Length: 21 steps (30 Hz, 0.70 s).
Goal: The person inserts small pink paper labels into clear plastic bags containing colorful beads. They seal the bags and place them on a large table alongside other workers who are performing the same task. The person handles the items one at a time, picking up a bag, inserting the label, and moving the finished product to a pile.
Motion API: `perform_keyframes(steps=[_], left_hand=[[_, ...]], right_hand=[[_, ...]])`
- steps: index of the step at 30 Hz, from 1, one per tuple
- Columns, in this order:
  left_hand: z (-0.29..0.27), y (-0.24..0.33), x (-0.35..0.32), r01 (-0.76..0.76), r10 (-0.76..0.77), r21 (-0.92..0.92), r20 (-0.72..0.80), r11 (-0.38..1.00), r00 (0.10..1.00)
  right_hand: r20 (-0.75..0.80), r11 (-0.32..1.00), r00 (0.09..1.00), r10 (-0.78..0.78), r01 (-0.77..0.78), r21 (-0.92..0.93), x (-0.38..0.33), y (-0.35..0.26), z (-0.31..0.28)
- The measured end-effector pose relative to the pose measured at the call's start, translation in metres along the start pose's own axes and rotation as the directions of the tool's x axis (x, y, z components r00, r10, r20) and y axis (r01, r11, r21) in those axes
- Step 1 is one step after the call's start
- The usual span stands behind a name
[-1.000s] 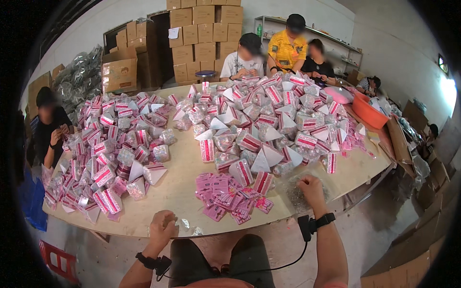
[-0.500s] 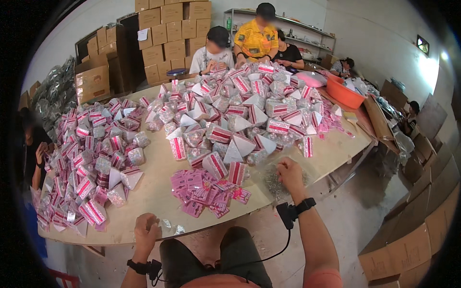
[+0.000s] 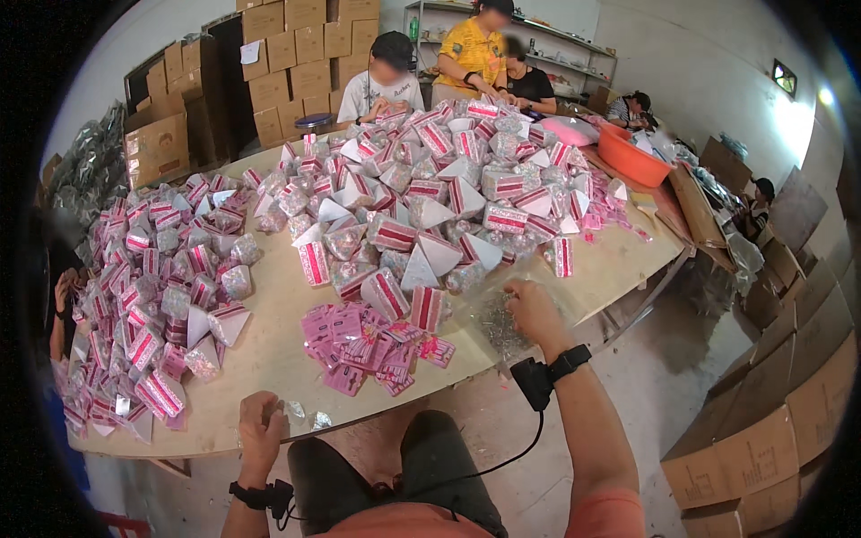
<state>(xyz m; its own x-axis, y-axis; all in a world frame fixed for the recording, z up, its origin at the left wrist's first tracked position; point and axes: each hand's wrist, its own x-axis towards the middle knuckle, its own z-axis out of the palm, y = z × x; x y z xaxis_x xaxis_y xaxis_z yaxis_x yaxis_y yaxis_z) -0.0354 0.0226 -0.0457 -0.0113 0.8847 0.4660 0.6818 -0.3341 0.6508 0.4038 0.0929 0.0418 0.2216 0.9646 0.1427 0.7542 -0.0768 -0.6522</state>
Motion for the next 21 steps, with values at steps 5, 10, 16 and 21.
perform_keyframes(steps=[5,10,16,21], left_hand=[[0.0,-0.001,0.001,-0.058,0.057,0.074,0.017,0.996,0.998],[0.0,0.002,0.002,-0.038,0.036,0.08,0.029,0.996,0.999],[0.003,0.0,0.002,-0.076,0.075,0.072,0.019,0.994,0.997],[0.002,0.002,0.002,-0.087,0.086,0.081,0.016,0.993,0.996]], right_hand=[[0.021,0.964,0.989,-0.144,0.145,-0.222,0.005,0.012,-0.002],[-0.021,0.987,0.99,-0.141,0.139,-0.083,0.003,0.01,0.002],[-0.036,0.99,0.991,-0.126,0.128,0.053,0.003,0.02,0.002],[-0.07,0.976,0.978,-0.197,0.203,0.084,0.004,0.027,0.002]])
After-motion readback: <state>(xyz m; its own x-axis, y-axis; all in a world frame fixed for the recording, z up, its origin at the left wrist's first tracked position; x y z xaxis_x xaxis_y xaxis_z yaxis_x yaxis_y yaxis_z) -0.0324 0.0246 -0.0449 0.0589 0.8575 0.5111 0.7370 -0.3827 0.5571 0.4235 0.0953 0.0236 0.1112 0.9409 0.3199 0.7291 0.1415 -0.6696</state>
